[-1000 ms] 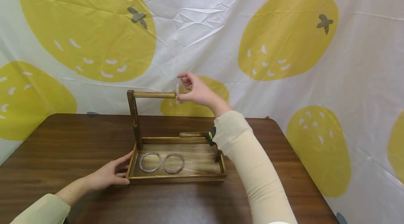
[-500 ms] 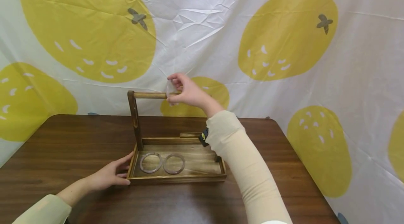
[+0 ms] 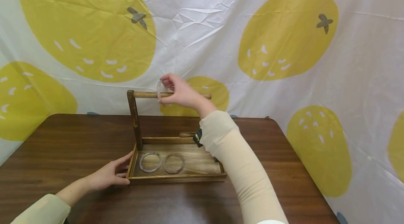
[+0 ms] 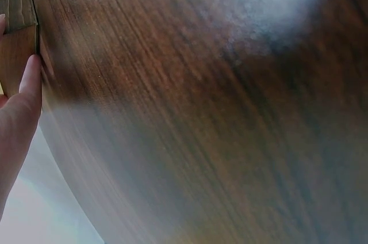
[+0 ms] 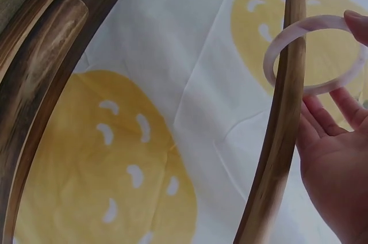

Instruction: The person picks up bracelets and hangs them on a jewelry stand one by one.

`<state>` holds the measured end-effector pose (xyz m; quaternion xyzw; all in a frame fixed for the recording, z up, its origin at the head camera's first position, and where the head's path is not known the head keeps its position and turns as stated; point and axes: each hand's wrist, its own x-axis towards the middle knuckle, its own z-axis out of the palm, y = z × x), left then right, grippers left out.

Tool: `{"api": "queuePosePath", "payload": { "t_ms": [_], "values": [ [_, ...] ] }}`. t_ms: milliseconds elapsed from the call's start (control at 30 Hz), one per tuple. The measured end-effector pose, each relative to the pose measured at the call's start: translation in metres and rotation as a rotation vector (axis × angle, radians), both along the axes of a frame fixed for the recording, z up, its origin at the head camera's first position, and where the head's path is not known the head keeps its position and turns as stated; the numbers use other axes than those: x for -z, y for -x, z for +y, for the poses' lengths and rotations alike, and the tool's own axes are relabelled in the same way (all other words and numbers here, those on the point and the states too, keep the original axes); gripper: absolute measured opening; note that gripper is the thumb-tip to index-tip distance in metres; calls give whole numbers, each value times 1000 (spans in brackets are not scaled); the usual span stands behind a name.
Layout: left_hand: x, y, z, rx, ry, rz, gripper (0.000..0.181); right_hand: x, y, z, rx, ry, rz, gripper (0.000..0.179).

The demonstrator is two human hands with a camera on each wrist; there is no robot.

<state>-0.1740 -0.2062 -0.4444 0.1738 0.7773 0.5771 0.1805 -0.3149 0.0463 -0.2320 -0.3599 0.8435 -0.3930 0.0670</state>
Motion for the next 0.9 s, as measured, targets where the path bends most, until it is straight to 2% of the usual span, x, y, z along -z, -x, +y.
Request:
{"api": "queuePosePath", "payload": {
  "t_ms": [433, 900],
  "values": [
    [0, 0, 0, 3, 11, 19, 98, 2, -3, -11, -35, -126, 134, 71],
    [-1, -2, 0, 2, -2, 25, 98, 3, -8, -17, -31, -220, 192, 70]
  ]
}}
